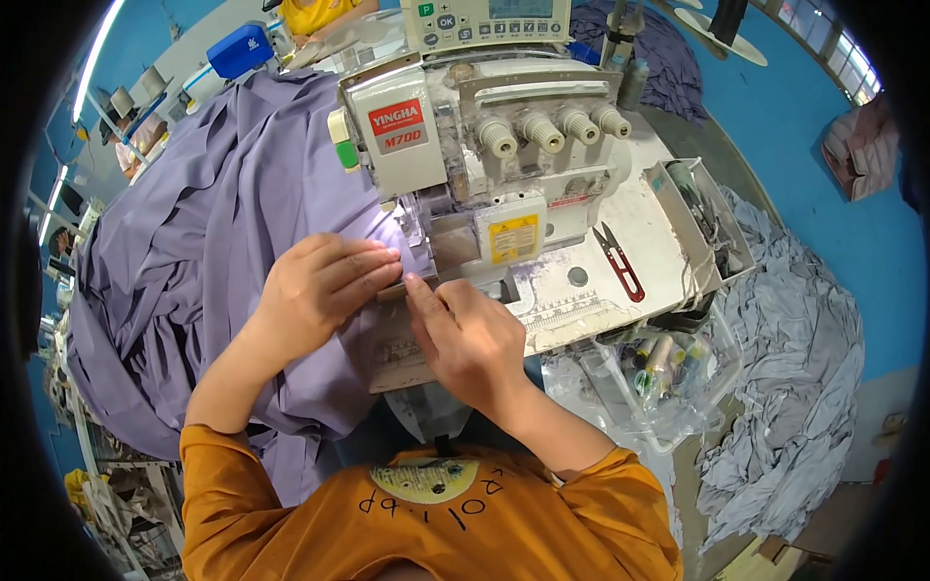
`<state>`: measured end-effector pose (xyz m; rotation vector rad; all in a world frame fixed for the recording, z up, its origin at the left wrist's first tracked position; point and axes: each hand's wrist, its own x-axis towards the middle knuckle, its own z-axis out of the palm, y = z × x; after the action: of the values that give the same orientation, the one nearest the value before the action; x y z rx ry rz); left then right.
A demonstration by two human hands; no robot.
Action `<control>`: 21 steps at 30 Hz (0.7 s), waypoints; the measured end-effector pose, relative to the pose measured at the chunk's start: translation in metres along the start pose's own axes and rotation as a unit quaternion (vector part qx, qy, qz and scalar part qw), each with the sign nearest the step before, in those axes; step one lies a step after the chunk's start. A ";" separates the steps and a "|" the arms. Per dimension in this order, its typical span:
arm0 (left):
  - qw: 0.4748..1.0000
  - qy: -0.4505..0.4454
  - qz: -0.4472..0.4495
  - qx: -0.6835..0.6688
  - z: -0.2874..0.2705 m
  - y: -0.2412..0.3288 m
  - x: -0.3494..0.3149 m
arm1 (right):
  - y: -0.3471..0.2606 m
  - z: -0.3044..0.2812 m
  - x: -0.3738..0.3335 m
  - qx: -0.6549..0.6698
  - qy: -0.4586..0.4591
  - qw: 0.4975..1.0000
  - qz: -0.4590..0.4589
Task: Using an overlock sewing machine to join pieces of purple fabric in a factory setting.
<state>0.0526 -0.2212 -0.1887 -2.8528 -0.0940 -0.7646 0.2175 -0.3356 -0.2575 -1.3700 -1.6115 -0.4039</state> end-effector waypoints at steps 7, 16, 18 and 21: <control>0.999 -0.003 -0.052 0.003 0.013 -0.036 0.010 | -0.003 0.004 0.031 0.020 0.017 0.999 -0.024; 0.981 0.022 -0.152 0.115 0.028 -0.075 0.012 | -0.015 0.033 0.071 -0.041 -0.023 0.998 -0.049; 0.965 -0.028 -0.238 0.108 0.025 -0.071 0.010 | -0.021 0.027 0.065 -0.050 -0.040 0.998 -0.030; 0.947 -0.048 -0.296 0.119 0.007 -0.058 -0.011 | -0.028 0.016 0.047 0.026 -0.034 0.994 -0.097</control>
<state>0.0396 -0.1631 -0.1906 -2.6284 -1.0191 -0.6453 0.1896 -0.3052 -0.2184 -1.2032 -1.8067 -0.4298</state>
